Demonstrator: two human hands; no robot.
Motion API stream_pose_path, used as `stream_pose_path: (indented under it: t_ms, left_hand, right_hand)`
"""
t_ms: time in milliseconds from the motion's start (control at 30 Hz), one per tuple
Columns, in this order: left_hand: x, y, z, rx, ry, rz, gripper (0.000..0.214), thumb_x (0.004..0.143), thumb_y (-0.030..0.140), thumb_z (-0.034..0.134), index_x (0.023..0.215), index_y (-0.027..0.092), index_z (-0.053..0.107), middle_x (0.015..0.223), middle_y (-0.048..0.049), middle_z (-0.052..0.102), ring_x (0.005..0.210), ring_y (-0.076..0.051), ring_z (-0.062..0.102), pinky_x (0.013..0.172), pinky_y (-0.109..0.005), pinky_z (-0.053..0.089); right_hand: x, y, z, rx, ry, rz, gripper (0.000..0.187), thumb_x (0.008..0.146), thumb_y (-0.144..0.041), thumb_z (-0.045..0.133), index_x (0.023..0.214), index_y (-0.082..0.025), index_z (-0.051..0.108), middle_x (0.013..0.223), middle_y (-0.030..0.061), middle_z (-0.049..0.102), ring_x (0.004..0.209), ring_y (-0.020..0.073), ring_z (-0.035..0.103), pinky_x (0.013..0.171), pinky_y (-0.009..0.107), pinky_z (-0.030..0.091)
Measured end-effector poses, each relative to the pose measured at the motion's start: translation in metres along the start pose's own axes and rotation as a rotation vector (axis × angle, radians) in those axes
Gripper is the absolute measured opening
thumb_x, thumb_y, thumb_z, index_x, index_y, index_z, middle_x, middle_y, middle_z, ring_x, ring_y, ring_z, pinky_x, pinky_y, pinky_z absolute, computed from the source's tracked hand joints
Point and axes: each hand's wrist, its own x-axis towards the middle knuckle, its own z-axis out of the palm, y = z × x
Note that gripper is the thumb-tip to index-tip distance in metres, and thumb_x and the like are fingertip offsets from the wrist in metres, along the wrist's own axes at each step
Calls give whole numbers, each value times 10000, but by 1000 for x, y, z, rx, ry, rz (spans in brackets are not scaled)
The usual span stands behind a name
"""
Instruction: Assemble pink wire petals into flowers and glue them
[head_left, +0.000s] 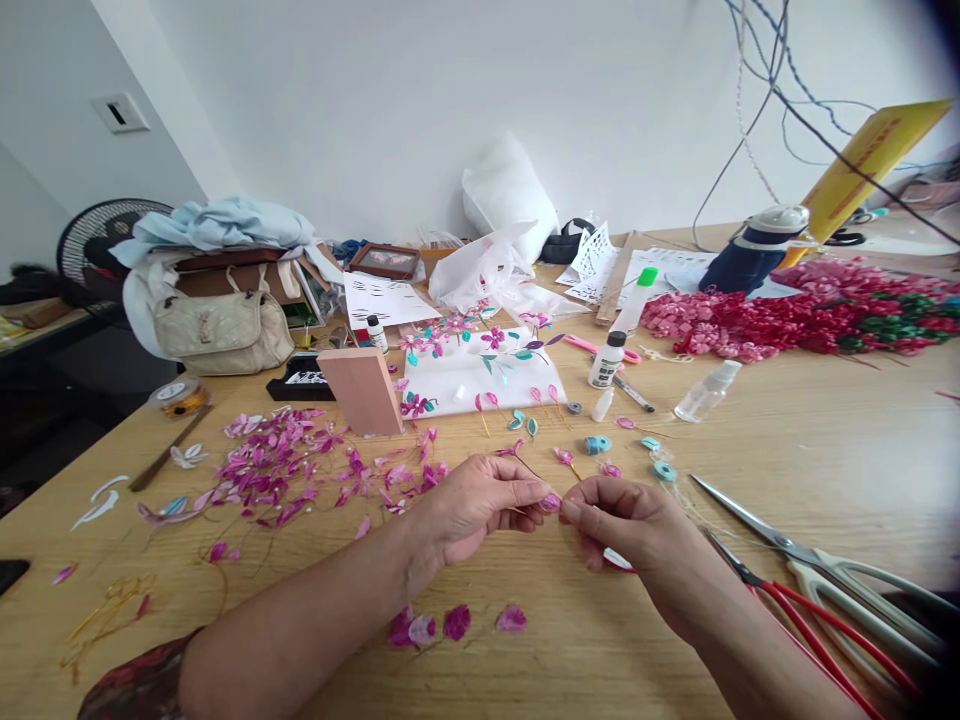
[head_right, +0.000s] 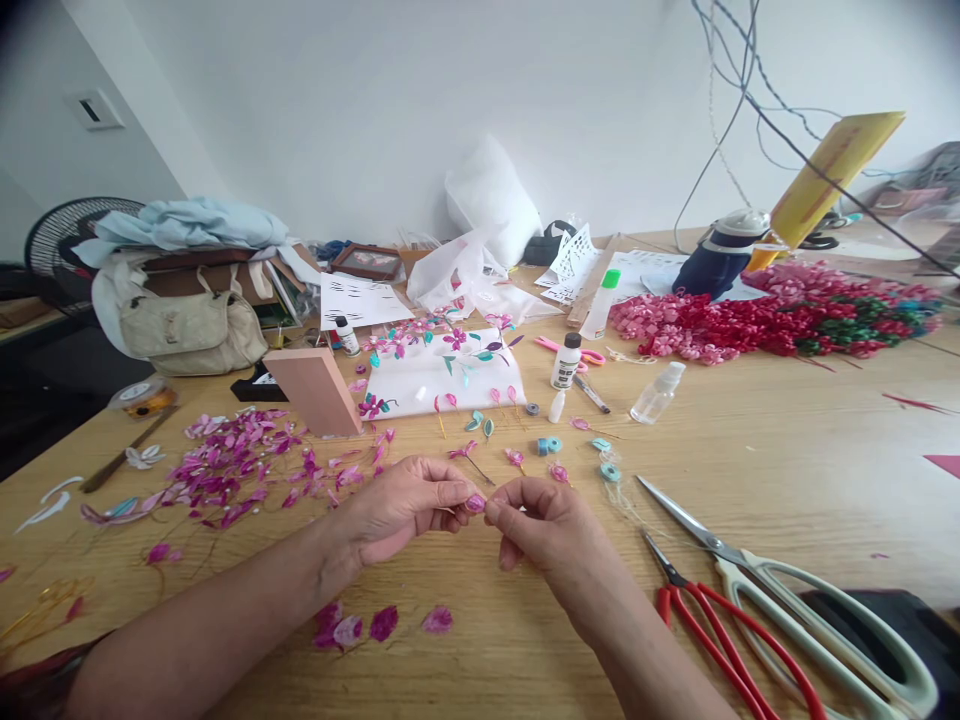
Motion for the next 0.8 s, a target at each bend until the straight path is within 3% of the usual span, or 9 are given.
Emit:
stream_pose_path:
  t_ms: [300, 800]
  left_hand:
    - [-1, -2, -2, -26, -76, 63, 257, 670, 346, 667, 734, 98, 649, 731, -37, 590, 629, -81, 509, 635, -234, 373]
    - [-1, 0, -1, 18, -12, 20, 232, 596, 309, 717, 687, 100, 677, 662, -32, 599, 629, -92, 517, 642, -238, 380]
  right_hand:
    - [-1, 1, -1, 14, 29, -9, 272, 617, -461, 618, 591, -207, 526, 376, -46, 491, 364, 87, 327, 415, 234, 178]
    - [1, 5, -1, 7, 33, -14, 284, 635, -462, 622, 588, -202, 519, 373, -44, 491, 357, 79, 320, 405, 226, 172]
